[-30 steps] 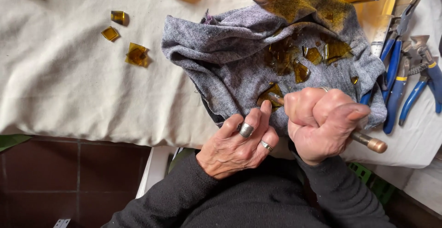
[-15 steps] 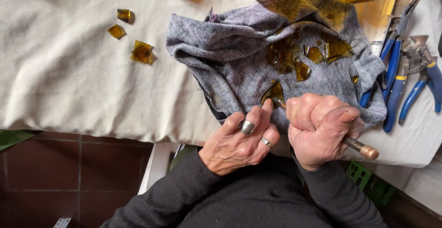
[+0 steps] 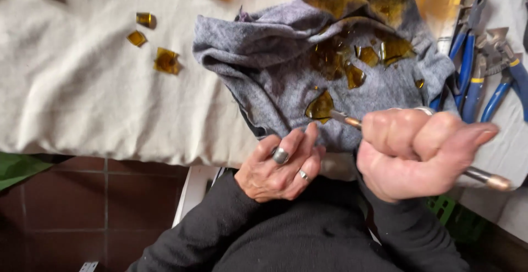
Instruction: Breaking and shaping brown glass bottle fragments using nippers and a glass cutter at a workbench.
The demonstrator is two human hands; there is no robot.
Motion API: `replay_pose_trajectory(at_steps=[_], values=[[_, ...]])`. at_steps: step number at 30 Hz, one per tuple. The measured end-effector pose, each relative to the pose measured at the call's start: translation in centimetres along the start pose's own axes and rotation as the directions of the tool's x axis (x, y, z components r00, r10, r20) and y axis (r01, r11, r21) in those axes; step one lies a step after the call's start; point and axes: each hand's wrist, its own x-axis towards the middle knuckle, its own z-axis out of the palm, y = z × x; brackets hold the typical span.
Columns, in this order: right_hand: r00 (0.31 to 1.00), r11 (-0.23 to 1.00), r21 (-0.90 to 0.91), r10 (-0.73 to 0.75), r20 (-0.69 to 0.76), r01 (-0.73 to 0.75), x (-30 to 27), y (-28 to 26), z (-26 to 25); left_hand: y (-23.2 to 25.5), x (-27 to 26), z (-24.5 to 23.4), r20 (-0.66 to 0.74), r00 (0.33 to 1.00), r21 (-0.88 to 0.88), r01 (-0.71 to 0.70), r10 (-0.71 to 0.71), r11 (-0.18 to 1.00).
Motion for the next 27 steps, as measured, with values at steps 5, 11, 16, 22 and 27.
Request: replay_pose_trajectory(at_steps=[5,11,16,22,27], values=[[0.988,0.998,0.059,-0.046,0.146,0.037,0.4,2.7,-0.3,-0.5,0.5,0.1,-0.008,1.0,0.019,0.024,-0.024,1.0],[0.964,0.995,0.097,-0.044,0.262,0.019,0.9,4.1,-0.6,-0.3,0.6,0.5,0.022,0.999,0.036,0.048,-0.049,0.998],[0.928,0.995,0.101,-0.047,0.369,0.01,1.1,4.4,-0.4,-0.2,0.7,0.2,0.063,0.995,0.032,0.073,-0.075,0.997],[0.908,1.0,0.016,-0.01,0.42,0.004,0.9,4.2,0.1,-0.2,0.6,0.4,0.056,0.995,0.027,0.077,-0.078,0.997],[0.934,1.0,0.027,-0.022,0.358,0.013,0.4,3.9,0.3,-0.3,0.7,0.3,0.065,0.993,-0.001,0.096,-0.096,0.995]])
